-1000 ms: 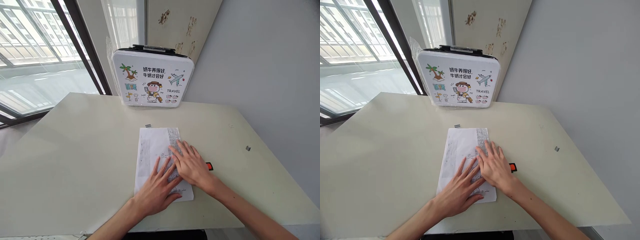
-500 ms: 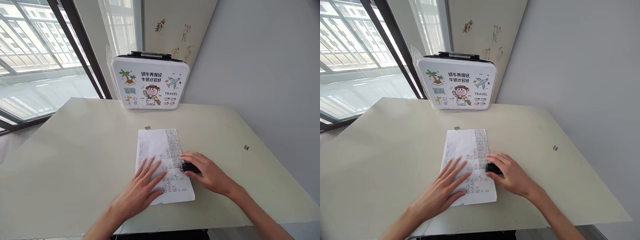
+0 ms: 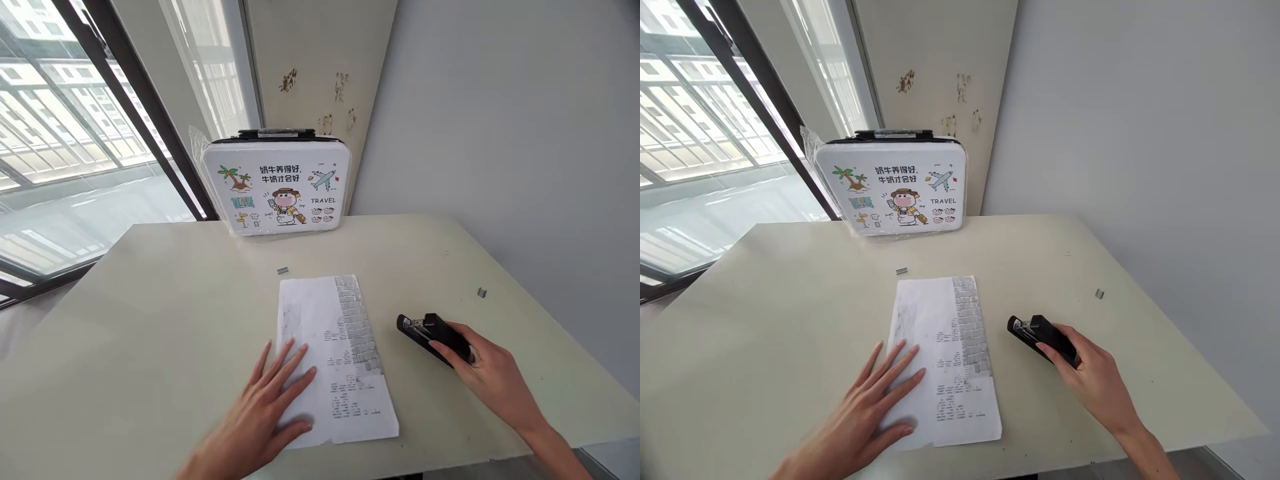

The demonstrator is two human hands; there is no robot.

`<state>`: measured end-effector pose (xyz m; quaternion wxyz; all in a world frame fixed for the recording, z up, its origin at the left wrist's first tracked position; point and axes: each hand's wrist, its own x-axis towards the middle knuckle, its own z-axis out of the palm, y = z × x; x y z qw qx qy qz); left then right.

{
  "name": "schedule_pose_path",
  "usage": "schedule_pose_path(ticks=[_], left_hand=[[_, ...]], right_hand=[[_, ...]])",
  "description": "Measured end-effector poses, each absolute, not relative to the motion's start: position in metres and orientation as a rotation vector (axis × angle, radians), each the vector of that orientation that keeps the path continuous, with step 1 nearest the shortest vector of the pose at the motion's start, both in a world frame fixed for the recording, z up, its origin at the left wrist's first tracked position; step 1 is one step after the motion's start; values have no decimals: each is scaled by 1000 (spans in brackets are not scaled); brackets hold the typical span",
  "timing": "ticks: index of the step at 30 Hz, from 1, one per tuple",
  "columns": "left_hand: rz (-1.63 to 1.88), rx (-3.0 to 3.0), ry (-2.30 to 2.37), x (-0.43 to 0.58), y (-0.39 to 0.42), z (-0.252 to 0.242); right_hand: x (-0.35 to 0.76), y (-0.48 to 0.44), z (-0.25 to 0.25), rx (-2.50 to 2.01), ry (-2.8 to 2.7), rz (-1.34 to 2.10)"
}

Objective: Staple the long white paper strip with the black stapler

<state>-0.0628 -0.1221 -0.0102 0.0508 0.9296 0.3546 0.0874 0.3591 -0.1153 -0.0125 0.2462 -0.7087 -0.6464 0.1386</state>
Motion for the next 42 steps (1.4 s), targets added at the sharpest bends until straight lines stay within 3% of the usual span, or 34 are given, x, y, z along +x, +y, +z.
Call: schedule_pose_path(ticks=[12,17,23,32,42], left_hand=[[506,2758,763,130,-30,-42],[556,2758,710,162,-20,-45],[630,2595,553,110,-16,-27],[949,1788,1298,-11,-1,-18],[1075,1529,1471,-39,6,-19]], right_hand=[[350,-120,23,-1877,-1573,390],[343,-112,27,-1871,-1524,416],[329,-85,20,-1765,-1639,485],[256,-17,3,-1470,-2053,535],[205,7,-9,-1279,-2067,682]])
